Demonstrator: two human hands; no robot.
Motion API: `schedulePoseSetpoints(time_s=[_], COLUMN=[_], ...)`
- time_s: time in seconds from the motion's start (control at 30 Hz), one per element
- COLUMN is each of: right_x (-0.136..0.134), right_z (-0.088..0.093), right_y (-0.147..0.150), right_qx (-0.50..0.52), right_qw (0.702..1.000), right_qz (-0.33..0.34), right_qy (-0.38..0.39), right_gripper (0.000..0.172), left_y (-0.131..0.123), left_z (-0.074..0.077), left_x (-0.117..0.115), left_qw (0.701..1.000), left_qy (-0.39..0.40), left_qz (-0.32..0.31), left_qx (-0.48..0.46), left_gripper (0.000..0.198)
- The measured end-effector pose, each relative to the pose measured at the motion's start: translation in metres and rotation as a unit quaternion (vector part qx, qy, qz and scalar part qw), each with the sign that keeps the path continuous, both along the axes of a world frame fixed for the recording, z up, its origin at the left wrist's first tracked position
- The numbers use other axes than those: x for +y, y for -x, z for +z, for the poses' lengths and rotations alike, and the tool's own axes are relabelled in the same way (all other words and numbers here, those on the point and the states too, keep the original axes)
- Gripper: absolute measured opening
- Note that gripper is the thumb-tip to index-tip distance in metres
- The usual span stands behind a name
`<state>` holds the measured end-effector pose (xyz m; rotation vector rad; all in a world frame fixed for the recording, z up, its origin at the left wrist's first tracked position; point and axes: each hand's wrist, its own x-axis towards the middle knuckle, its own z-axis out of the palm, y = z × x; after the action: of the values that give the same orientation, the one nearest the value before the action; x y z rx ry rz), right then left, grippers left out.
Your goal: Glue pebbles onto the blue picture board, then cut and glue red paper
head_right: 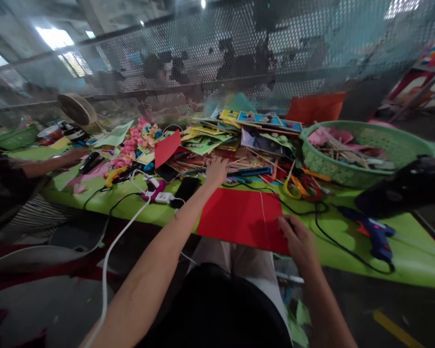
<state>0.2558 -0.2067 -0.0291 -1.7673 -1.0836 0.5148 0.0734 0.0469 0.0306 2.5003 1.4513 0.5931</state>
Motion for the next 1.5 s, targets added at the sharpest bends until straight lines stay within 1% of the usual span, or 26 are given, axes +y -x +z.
schedulePoseSetpoints(time_s=[0.07,0.13,0.2,0.3,0.37,0.43,0.5,0.57,0.63,0.73,0.8,0.93,1.0,1.07,1.2,1.33,1.5], right_x=[-0.001,-0.002,-0.005,-0.009,-0.01,-0.008,-0.004,0.003,0.01,0.015,0.015,0.014,0.017,0.022,0.039,0.064,0.097], right_z=[0.002,0.006,0.012,0.022,0.025,0.022,0.016,0.007,0.0,-0.005,-0.005,-0.005,-0.006,-0.005,0.004,0.016,0.02], right_y=[-0.002,-0.003,-0.003,-0.002,-0.002,-0.002,-0.002,-0.002,-0.003,-0.006,-0.008,-0.008,-0.009,-0.015,-0.043,-0.077,-0.096], right_qx=[0.023,0.042,0.062,0.088,0.103,0.116,0.122,0.118,0.113,0.106,0.102,0.085,0.068,0.043,-0.045,-0.163,-0.25], right_qw=[1.0,0.999,0.998,0.996,0.994,0.992,0.991,0.989,0.987,0.987,0.988,0.992,0.995,0.997,0.996,0.976,0.951], right_qz=[-0.006,-0.01,0.004,0.013,0.021,0.027,0.018,-0.006,-0.016,-0.011,-0.008,-0.007,-0.011,-0.022,-0.077,-0.139,-0.155], right_qy=[-0.003,-0.007,-0.003,-0.008,-0.015,-0.028,-0.055,-0.088,-0.109,-0.119,-0.117,-0.093,-0.075,-0.053,-0.018,0.027,0.096], right_gripper=[0.042,0.041,0.04,0.04,0.041,0.041,0.039,0.039,0.043,0.047,0.047,0.045,0.044,0.044,0.04,0.029,0.02], left_y=[0.007,0.017,0.028,0.049,0.064,0.077,0.087,0.093,0.096,0.094,0.092,0.088,0.087,0.088,0.089,0.09,0.089], left_z=[-0.001,0.0,0.001,0.002,0.002,0.001,-0.001,-0.003,-0.006,-0.016,-0.026,-0.051,-0.061,-0.068,-0.069,-0.067,-0.071], left_x=[-0.01,-0.023,-0.038,-0.062,-0.078,-0.093,-0.106,-0.116,-0.124,-0.132,-0.137,-0.142,-0.143,-0.143,-0.143,-0.145,-0.147], left_qw=[1.0,0.997,0.994,0.992,0.991,0.99,0.989,0.988,0.985,0.983,0.984,0.985,0.984,0.984,0.983,0.982,0.982], left_qy=[-0.028,-0.076,-0.106,-0.123,-0.132,-0.138,-0.14,-0.14,-0.136,-0.109,-0.077,-0.029,-0.028,-0.035,-0.041,-0.044,-0.052], left_qz=[-0.004,-0.009,-0.015,-0.022,-0.03,-0.036,-0.041,-0.048,-0.061,-0.093,-0.112,-0.167,-0.176,-0.176,-0.18,-0.184,-0.183], left_qx=[0.009,0.028,0.039,0.034,0.02,0.002,-0.02,-0.05,-0.084,-0.118,-0.114,-0.042,-0.016,-0.004,0.003,0.001,-0.017], left_gripper=[0.042,0.042,0.04,0.038,0.036,0.034,0.032,0.031,0.03,0.03,0.03,0.04,0.043,0.044,0.045,0.047,0.047])
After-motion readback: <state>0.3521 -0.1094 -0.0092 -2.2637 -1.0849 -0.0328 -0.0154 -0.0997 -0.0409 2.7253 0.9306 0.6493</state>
